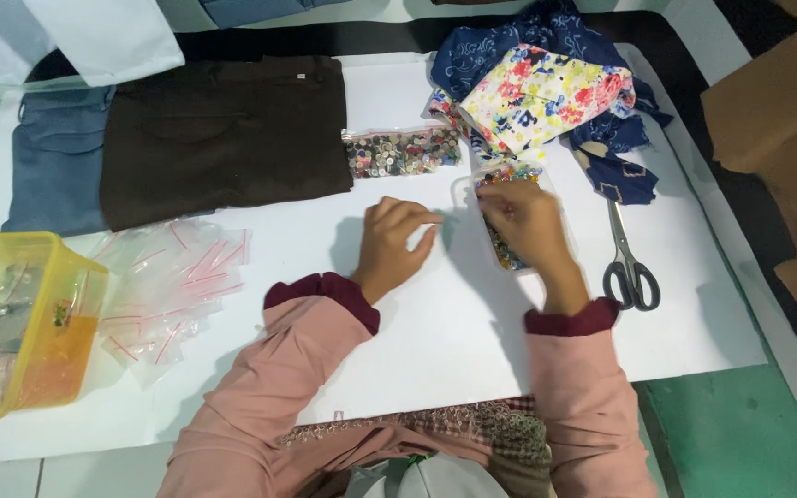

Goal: The person sorts various buttons by hand, picking them from a container and placing them into organized groups on a white table; they move plastic bags and fabric aside to clear space.

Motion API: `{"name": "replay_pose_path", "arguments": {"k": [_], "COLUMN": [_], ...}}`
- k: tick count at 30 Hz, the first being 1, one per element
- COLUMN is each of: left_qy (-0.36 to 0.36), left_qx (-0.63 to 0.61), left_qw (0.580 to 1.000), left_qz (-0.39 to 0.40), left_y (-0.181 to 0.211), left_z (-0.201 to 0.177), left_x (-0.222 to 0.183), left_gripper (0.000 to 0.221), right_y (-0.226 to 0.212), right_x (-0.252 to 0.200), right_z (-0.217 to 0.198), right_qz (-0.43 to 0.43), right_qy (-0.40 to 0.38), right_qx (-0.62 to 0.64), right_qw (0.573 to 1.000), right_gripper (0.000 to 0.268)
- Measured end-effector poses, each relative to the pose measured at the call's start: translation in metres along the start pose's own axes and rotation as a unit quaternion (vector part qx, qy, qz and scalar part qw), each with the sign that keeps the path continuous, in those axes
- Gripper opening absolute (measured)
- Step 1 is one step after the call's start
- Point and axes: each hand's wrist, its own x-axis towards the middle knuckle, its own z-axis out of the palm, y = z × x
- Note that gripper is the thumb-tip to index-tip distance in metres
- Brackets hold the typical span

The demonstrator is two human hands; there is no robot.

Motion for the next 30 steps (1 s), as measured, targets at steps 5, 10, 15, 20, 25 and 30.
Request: {"name": "replay_pose_path", "arguments": {"k": [5, 10, 15, 20, 25, 30], "left_qy": [-0.033, -0.065, -0.168, -0.188, -0.202, -0.163], "left_qx": [-0.028, -0.008, 0.054, 0.063, 0.068, 0.054], "left_qw": [0.999, 0.998, 0.976, 0.969, 0.963, 0.972], "left_qz": [0.018, -0.011, -0.131, -0.148, -0.165, -0.163], "left_y": [0.028, 0.050, 0.069, 0.072, 0.071, 0.067], "left_z": [0.032, 0.069, 0.076, 0.081, 0.084, 0.088], "left_x": [0.011, 0.021, 0.036, 0.043, 0.043, 0.039], "left_gripper": [0.013, 0.012, 0.008, 0.011, 0.015, 0.009], "right_y": [-0.017, -0.001, 0.021, 0.029, 0.031, 0.021], "right_x": [-0.006, -0.010, -0.016, -0.018, -0.018, -0.013], "right_z": [-0.059, -0.057, -0.040, -0.031, -0.031, -0.037], "right_qz": [0.282, 0.314, 0.282, 0.279, 0.282, 0.281], "right_qy": [-0.129, -0.167, -0.202, -0.190, -0.191, -0.195], "right_qx": [0.003, -0.010, -0.089, -0.106, -0.113, -0.088], "right_qw": [0.951, 0.935, 0.934, 0.935, 0.933, 0.936], "right_gripper": [0.023, 0.024, 0.030, 0.029, 0.028, 0.027]}}
